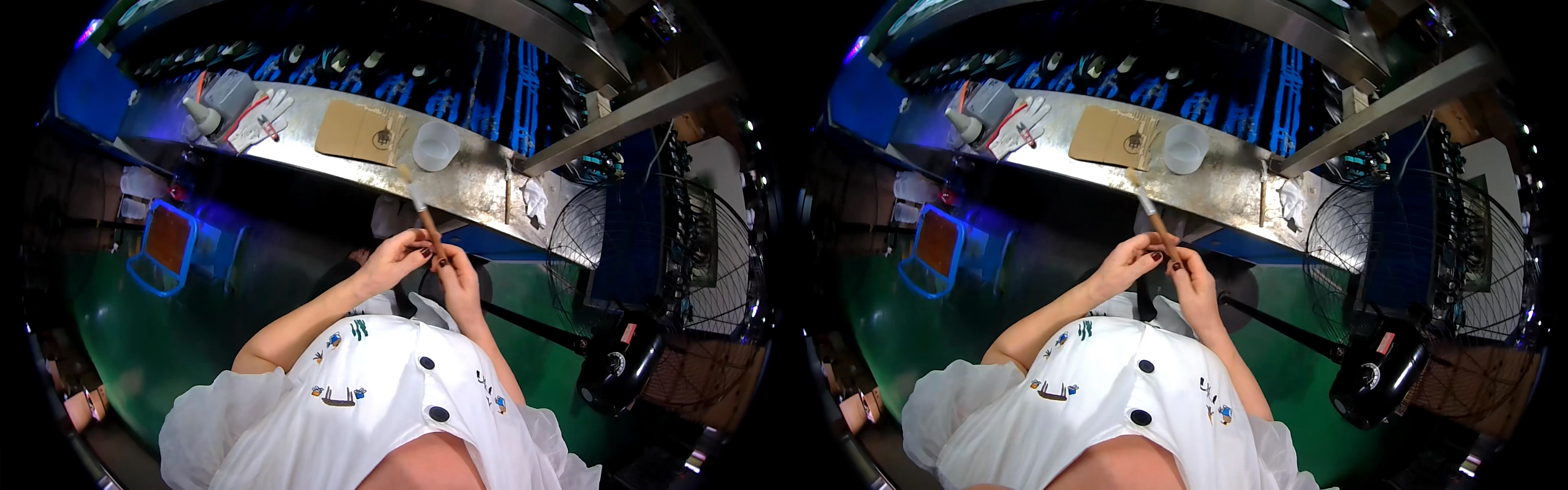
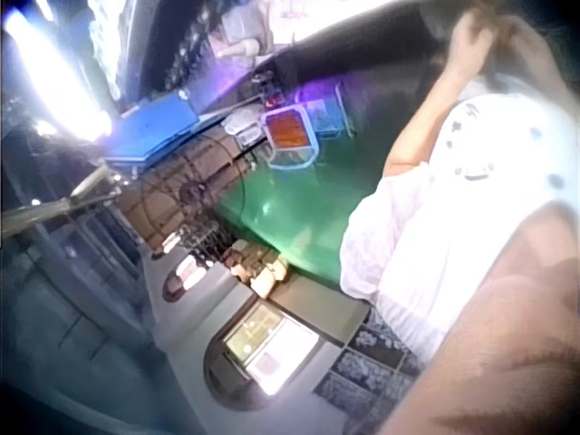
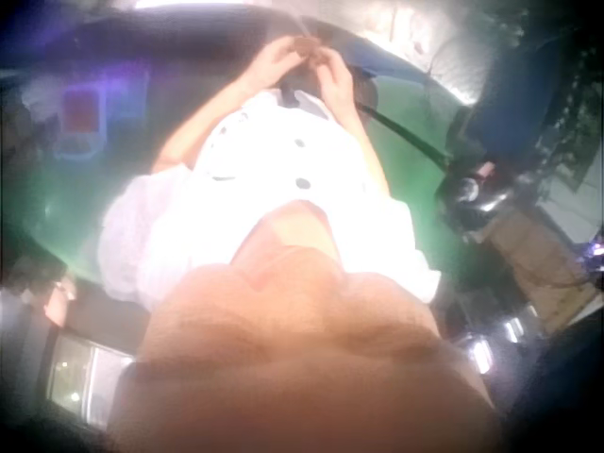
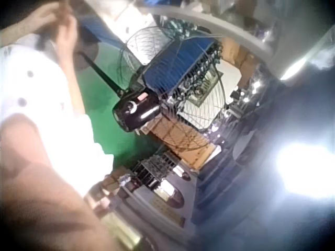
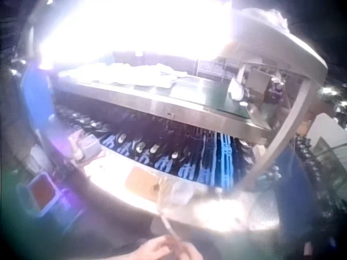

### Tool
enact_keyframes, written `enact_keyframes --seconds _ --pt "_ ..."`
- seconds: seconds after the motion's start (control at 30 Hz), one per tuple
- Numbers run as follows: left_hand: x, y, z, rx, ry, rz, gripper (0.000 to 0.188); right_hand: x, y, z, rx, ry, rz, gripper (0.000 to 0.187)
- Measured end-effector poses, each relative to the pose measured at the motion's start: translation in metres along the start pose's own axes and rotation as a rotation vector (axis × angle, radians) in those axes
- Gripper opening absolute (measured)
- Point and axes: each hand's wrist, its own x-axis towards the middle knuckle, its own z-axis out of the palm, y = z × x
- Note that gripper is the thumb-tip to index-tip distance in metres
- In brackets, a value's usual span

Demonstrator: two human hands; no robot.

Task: The person applies a liquid substance to a shoe sole using a brush, wipes the brush and other components with a cloth, and refills a container from a larger jug.

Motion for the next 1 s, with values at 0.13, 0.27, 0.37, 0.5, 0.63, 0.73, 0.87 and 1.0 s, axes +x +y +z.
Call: enact_keyframes --seconds 0.13,0.27,0.37,0.5,0.63,0.73,0.87,1.0 --pt "-0.018 0.001 -0.003 -0.005 0.011 -0.018 0.030 -0.007 0.009 0.021 -0.258 -0.030 -0.158 0.018" --pt "-0.040 0.001 -0.012 -0.090 -0.008 0.011 0.032 -0.011 0.021 0.028 -0.330 -0.128 -0.186 0.014" --pt "-0.061 -0.005 -0.009 -0.136 0.072 0.055 0.030 -0.017 0.030 0.034 -0.348 -0.232 -0.218 0.016" --pt "-0.091 -0.036 -0.019 -0.313 0.427 0.123 0.028 -0.018 0.046 0.043 -0.380 -0.534 -0.128 0.022" --pt "-0.139 -0.098 -0.054 -0.574 0.911 0.139 0.016 -0.004 0.094 0.038 -0.562 -0.749 0.083 0.030" --pt "-0.169 -0.131 -0.064 -0.507 1.260 -0.084 0.018 0.012 0.144 0.024 -0.727 -0.797 0.182 0.032" --pt "-0.177 -0.165 -0.067 -0.456 1.508 -0.313 0.018 0.043 0.245 0.010 -0.845 -0.886 0.313 0.031" --pt "-0.182 -0.228 -0.066 -0.554 1.510 -0.356 0.016 0.077 0.351 0.015 -1.310 -0.896 0.307 0.026"
